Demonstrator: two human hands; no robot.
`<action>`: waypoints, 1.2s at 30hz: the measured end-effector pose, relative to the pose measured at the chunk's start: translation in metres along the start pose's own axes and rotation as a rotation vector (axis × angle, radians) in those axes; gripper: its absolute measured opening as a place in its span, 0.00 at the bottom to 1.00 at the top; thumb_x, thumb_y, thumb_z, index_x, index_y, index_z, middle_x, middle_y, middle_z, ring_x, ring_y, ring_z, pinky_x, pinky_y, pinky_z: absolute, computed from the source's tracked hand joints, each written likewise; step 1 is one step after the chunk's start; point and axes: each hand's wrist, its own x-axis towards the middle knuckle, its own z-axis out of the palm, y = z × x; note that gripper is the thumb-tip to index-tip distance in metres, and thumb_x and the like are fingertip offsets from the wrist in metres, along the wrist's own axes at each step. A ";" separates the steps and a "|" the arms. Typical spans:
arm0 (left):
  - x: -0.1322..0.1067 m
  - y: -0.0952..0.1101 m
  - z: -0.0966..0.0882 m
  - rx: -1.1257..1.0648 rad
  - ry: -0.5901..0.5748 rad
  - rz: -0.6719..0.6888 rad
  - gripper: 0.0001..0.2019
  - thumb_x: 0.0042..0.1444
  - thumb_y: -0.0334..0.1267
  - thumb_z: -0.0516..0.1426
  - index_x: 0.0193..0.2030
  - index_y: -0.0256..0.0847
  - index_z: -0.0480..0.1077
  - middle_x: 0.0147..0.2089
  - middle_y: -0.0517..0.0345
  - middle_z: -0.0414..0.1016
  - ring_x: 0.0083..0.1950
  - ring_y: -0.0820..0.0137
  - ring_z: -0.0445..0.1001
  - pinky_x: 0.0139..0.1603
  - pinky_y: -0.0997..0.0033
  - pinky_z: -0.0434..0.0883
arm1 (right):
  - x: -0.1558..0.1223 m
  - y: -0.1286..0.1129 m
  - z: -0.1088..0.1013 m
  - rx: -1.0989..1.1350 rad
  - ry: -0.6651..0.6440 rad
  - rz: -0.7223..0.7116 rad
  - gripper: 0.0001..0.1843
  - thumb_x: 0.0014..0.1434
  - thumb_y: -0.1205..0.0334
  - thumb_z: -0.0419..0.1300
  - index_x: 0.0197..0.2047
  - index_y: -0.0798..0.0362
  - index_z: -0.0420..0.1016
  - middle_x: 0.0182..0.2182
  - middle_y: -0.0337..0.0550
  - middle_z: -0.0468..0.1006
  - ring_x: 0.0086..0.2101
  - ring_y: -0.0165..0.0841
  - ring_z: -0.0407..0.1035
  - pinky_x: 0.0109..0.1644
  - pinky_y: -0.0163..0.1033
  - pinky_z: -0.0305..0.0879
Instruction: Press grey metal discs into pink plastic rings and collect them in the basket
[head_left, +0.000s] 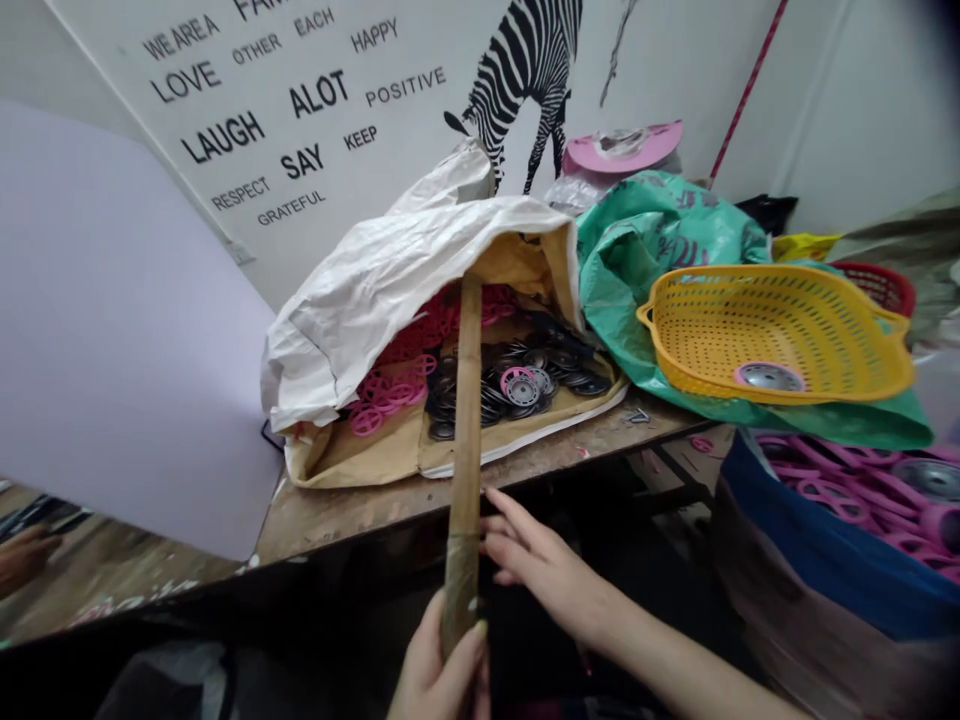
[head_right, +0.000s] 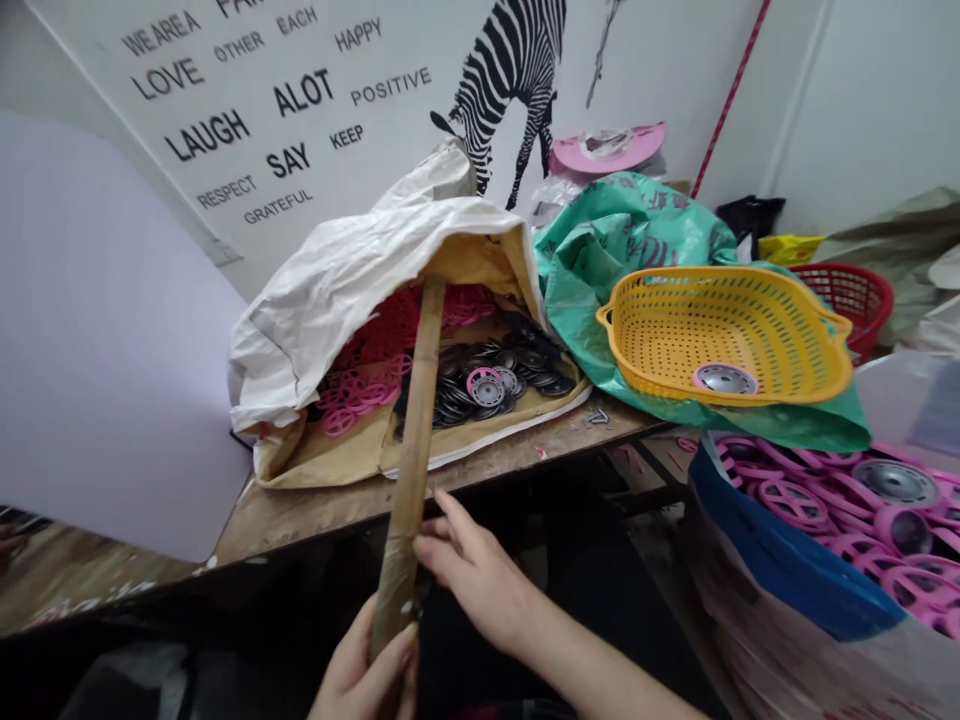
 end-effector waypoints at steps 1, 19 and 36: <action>0.011 0.000 0.013 -0.020 0.001 0.050 0.24 0.50 0.53 0.64 0.49 0.39 0.72 0.25 0.59 0.73 0.26 0.67 0.74 0.24 0.74 0.72 | -0.007 0.008 -0.002 0.001 0.015 -0.009 0.37 0.59 0.50 0.62 0.69 0.46 0.56 0.52 0.45 0.75 0.50 0.38 0.71 0.52 0.44 0.66; 0.149 0.156 0.002 -0.114 -0.187 0.205 0.26 0.59 0.50 0.59 0.60 0.39 0.63 0.49 0.44 0.74 0.44 0.63 0.76 0.37 0.66 0.78 | -0.019 -0.008 -0.068 -0.016 0.455 0.227 0.53 0.45 0.58 0.69 0.71 0.45 0.51 0.37 0.38 0.74 0.28 0.30 0.70 0.28 0.35 0.65; 0.255 0.297 -0.015 -0.514 -0.380 0.923 0.18 0.71 0.43 0.36 0.62 0.45 0.55 0.50 0.62 0.76 0.62 0.68 0.66 0.64 0.53 0.69 | 0.068 -0.064 -0.084 0.062 0.244 0.233 0.20 0.48 0.60 0.59 0.46 0.53 0.66 0.16 0.25 0.58 0.13 0.18 0.42 0.15 0.26 0.41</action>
